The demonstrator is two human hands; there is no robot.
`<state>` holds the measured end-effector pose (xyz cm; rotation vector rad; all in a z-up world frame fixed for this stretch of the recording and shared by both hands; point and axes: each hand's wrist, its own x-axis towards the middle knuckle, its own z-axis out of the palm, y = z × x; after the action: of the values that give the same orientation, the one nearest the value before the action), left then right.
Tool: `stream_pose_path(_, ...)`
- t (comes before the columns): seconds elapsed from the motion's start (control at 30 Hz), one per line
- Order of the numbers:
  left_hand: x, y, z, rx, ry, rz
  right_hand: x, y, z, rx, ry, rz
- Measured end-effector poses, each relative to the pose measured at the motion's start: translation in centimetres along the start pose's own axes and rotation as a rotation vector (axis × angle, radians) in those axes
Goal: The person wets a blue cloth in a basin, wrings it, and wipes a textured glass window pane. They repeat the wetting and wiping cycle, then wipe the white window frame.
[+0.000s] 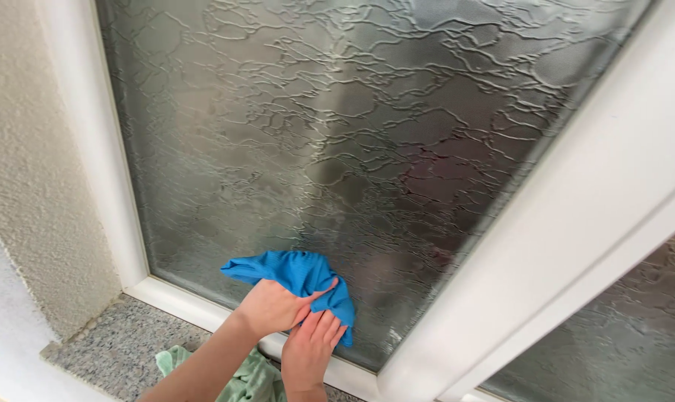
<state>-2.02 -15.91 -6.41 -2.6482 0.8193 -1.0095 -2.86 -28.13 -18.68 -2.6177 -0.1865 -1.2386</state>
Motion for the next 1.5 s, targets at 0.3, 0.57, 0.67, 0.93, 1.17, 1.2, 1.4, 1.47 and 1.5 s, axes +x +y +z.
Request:
stream_pose_path(0.3,-6.5,-5.9,3.5,-0.038,0.08,-0.179,1.0,-5.9,1.0,-0.057,0.093,-0.251)
stream_pose_path(0.57,-10.0,-9.6,4.0,0.004,0.237,-0.242,1.7,-9.4,2.2,-0.022,0.077,-0.417)
stream_pose_path(0.67,-12.4,-11.0,6.1,0.033,0.213,-0.273,2.3,-10.9,2.0,-0.01,-0.008,-0.491)
stream_pose_path(0.93,-17.0,-13.3,8.2,-0.165,0.059,-0.651,3.4,-14.8,2.4,0.087,-0.029,-0.669)
stream_pose_path(1.17,-19.4,-15.5,8.4,-0.188,0.106,-0.704,3.8,-18.1,3.6,0.142,-0.021,-0.713)
stream_pose_path(1.2,-19.5,-15.7,8.3,-0.182,0.146,-0.712,4.0,-18.5,3.7,0.155,-0.054,-0.736)
stream_pose_path(1.4,-19.1,-15.1,6.9,-0.249,0.208,-0.774,4.5,-18.5,3.7,0.21,-0.134,-0.809)
stream_pose_path(1.47,-18.5,-14.3,6.1,-0.277,0.218,-0.797,5.0,-17.9,3.1,0.213,-0.13,-0.829)
stream_pose_path(1.5,-18.3,-13.6,5.7,-0.319,0.243,-0.845,5.4,-17.4,2.5,0.273,-0.146,-0.861)
